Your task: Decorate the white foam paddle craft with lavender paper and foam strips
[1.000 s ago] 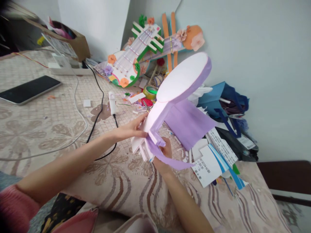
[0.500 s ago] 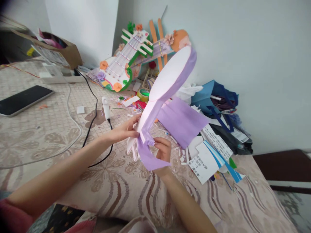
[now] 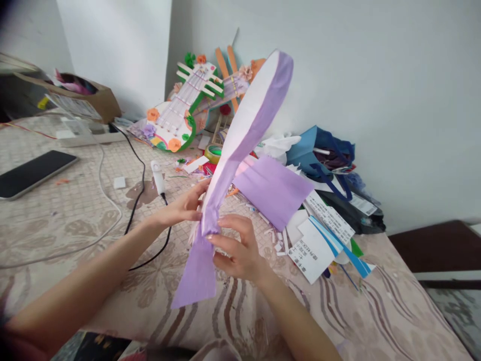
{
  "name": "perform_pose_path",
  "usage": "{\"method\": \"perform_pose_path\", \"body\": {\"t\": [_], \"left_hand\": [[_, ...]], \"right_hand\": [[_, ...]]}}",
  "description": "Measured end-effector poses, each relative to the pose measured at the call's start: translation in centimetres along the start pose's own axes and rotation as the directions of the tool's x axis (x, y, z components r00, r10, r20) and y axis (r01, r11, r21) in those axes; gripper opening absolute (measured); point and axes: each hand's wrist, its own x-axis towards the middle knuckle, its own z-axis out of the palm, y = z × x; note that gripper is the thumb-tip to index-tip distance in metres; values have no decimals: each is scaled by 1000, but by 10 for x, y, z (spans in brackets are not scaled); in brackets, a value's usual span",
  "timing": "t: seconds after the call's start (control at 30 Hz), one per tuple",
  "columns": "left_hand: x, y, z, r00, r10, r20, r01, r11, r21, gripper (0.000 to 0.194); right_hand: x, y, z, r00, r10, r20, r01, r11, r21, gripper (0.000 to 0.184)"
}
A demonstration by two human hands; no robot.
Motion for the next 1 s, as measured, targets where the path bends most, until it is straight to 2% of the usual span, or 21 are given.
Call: {"method": "perform_pose_path", "body": {"t": [0.13,0.33,0.63,0.87,1.0], "left_hand": [[0,2,-1,999,-30,30,33,996,-86,97],[-1,3,-1,999,-31,23,34,992,-123,95],[-2,3,-1,995,-104,7,104,976,-193,90],[0,0,4,993,-122,2,117,950,-291,73],[-2,-3,5,984,-179,-3,165,916,-367,64]], "right_hand": [[10,-1,-3,995,-71,66,71,997,1,28],[12,0,-3,993,-88,72,83,994,69,19],[18,-1,5,999,-12,46,5,989,147,17],[35,4,2,991,130,35,-133,978,163,18],[48,10,5,982,187,4,-184,965,185,17]]}}
